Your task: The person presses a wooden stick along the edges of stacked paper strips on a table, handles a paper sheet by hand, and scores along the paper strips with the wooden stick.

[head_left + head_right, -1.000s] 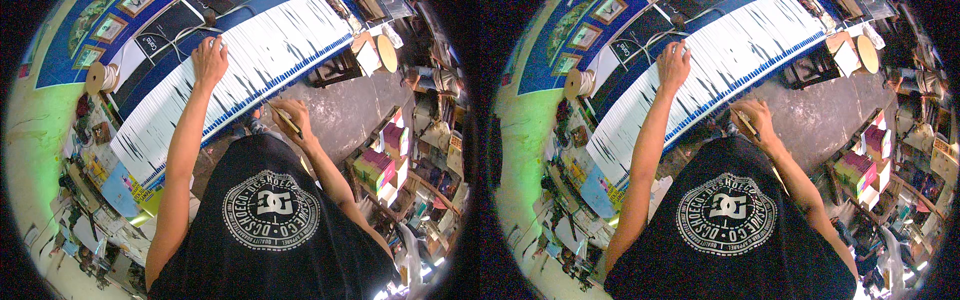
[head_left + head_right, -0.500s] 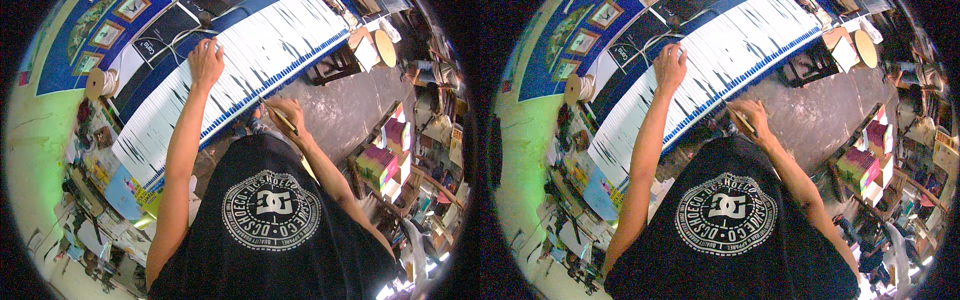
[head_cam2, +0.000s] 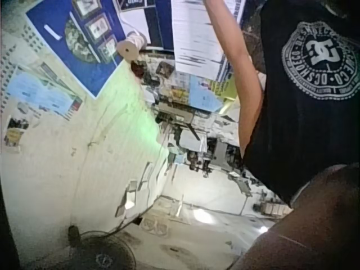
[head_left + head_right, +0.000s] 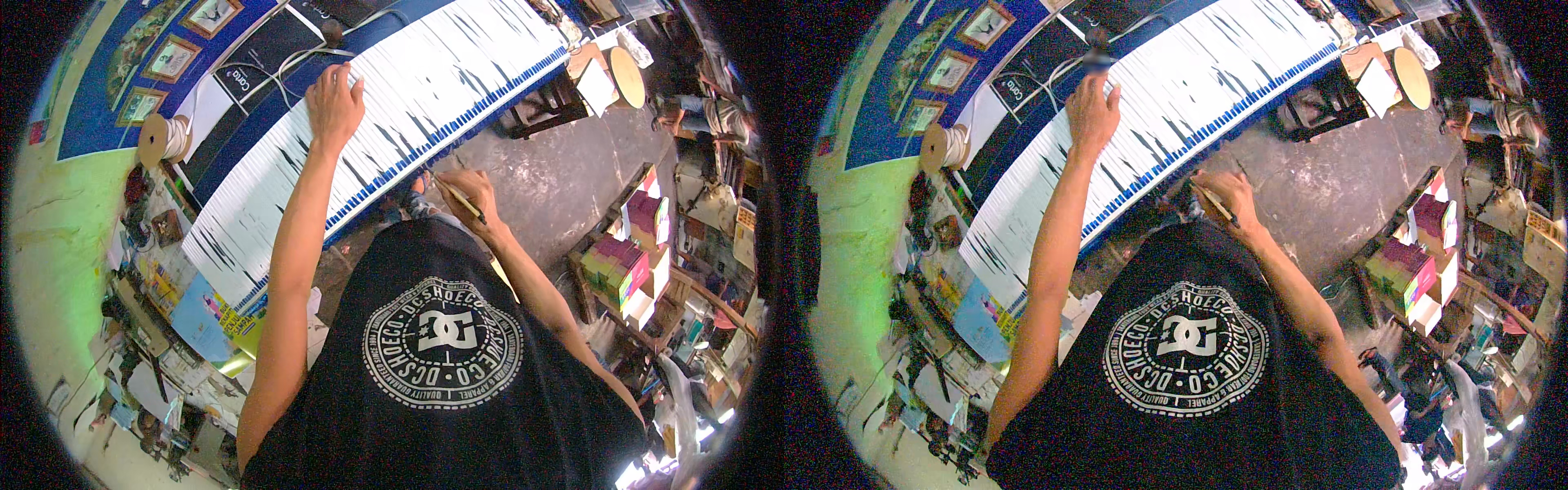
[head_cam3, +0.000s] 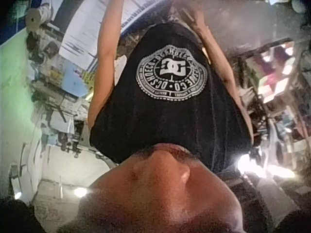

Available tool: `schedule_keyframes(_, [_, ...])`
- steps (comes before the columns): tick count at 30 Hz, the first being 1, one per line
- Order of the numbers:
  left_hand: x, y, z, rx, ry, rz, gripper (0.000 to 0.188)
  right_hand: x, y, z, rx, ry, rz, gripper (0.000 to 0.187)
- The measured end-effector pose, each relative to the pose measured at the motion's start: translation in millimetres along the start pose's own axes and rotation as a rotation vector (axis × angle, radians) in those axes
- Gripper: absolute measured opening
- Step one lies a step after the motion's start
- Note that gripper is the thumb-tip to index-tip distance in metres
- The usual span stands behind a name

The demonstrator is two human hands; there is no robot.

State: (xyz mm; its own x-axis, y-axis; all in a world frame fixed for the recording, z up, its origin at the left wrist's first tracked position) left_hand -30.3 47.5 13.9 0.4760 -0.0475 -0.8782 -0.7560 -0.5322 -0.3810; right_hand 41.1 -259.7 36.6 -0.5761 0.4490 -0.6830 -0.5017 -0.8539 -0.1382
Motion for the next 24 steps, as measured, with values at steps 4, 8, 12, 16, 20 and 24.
schedule_keyframes(4, [2.3,3.6,-1.6,0.022,0.013,-0.056,0.041,-26.4,19.9,14.1,0.011,0.042,-0.057,0.020])
schedule_keyframes(8, [0.3,6.1,-2.1,0.020,-0.097,-0.086,0.044,-62.8,27.8,21.0,0.123,0.062,-0.080,0.018])
schedule_keyframes(12, [3.6,5.4,1.8,-0.003,-0.058,-0.018,0.045,-67.8,-0.9,44.9,0.079,-0.040,-0.211,0.017])
schedule_keyframes(16, [4.5,8.6,4.8,-0.032,-0.053,0.021,0.045,-31.6,-42.8,49.8,-0.004,-0.133,-0.237,0.019])
schedule_keyframes(20, [3.3,7.6,-0.3,-0.057,-0.039,0.045,0.045,0.3,-63.8,44.9,-0.047,-0.137,-0.201,0.018])
schedule_keyframes(24, [0.7,7.6,-1.2,-0.071,-0.019,0.043,0.044,10.5,-67.3,43.8,-0.060,-0.113,-0.187,0.017])
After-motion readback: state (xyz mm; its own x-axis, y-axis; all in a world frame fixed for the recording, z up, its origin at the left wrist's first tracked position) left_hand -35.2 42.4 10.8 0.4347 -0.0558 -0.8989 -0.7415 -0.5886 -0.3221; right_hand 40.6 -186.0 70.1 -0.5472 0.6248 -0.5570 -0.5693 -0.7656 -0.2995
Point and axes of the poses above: each hand's wrist, its own y-axis away from the middle knuckle, its own x-axis out of the palm, z = x × y, the point moved 4 cm from there along -y, towards the middle knuckle, and after that the axes turned 5 degrees about x, right-handed, at the moved point
